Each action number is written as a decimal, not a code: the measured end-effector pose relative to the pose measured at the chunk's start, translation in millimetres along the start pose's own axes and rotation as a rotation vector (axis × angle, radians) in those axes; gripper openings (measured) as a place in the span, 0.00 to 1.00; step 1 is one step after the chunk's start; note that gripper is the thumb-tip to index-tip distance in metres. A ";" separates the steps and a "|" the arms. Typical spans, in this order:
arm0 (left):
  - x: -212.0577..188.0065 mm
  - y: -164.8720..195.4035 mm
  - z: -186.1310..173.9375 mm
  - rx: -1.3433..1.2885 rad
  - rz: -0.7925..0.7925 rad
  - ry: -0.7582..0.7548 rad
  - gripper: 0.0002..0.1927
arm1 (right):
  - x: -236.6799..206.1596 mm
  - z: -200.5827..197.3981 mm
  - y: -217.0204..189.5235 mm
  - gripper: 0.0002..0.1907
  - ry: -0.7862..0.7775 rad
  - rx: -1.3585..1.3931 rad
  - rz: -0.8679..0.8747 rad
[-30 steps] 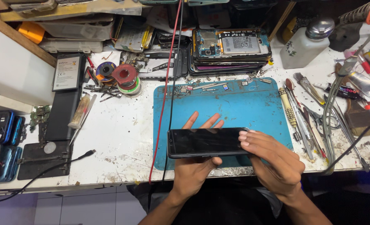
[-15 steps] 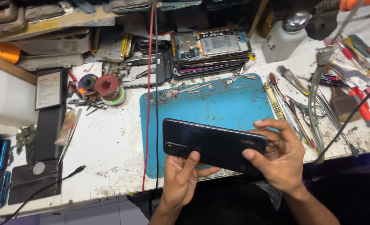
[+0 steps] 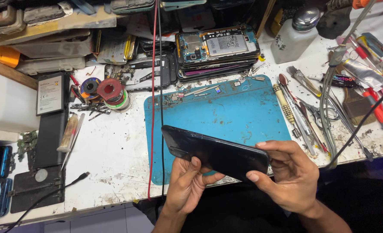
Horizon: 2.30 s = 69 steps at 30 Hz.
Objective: The person holds a smartphone, pries off its back cover, and removes the back panel to expose the internal components. They then use a screwdriver and tweezers to unscrew and work on the phone's internals on a repair mat.
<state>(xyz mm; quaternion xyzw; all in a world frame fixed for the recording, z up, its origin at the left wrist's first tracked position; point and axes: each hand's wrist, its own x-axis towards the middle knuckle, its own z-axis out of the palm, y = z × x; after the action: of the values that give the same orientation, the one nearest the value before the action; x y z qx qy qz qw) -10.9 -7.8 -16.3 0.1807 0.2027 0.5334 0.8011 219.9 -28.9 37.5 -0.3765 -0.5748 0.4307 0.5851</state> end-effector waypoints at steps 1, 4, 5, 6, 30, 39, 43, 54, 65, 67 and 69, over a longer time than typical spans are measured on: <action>0.2 -0.3 -1.1 -0.031 0.004 -0.042 0.15 | -1.1 -0.5 0.7 0.28 -0.004 0.000 -0.009; 0.2 -0.7 -2.9 -0.082 0.012 -0.110 0.13 | -4.7 -2.3 2.6 0.28 -0.010 -0.012 -0.033; -0.1 -0.9 -3.2 -0.071 0.013 -0.095 0.12 | -5.9 -2.7 3.0 0.28 -0.007 -0.023 -0.040; -0.5 -1.2 -3.3 -0.061 0.013 -0.079 0.13 | -6.8 -3.1 3.3 0.29 -0.004 -0.035 -0.045; -17.7 41.2 11.5 0.391 0.221 0.293 0.27 | 39.5 16.8 4.9 0.30 -0.161 -0.397 0.601; -11.2 46.9 15.7 0.715 0.412 0.301 0.56 | 46.6 -32.2 -11.6 0.10 0.171 -0.979 0.011; -14.2 55.0 -9.9 1.061 0.303 0.408 0.62 | 44.9 -66.7 -15.9 0.09 0.336 -1.240 -0.055; -15.9 74.3 -107.4 1.368 0.114 0.318 0.68 | 85.5 -93.8 -6.3 0.11 0.144 -1.194 -0.106; -24.6 111.6 -26.8 2.227 -0.327 0.201 0.75 | 128.0 -120.8 -7.5 0.15 -0.099 -1.435 -0.108; -18.7 115.4 1.7 2.305 -0.543 0.204 0.73 | 122.4 -134.6 -4.0 0.17 0.032 -1.431 -0.131; -14.5 112.6 41.0 2.448 -0.917 0.241 0.69 | 119.7 -150.2 3.1 0.16 0.110 -0.930 -0.167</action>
<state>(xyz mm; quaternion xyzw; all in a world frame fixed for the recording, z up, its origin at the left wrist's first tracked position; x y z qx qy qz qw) -82.6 16.9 77.4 0.6526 0.6647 -0.3012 0.2037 365.5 92.5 67.9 -0.5735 -0.7030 0.0585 0.4165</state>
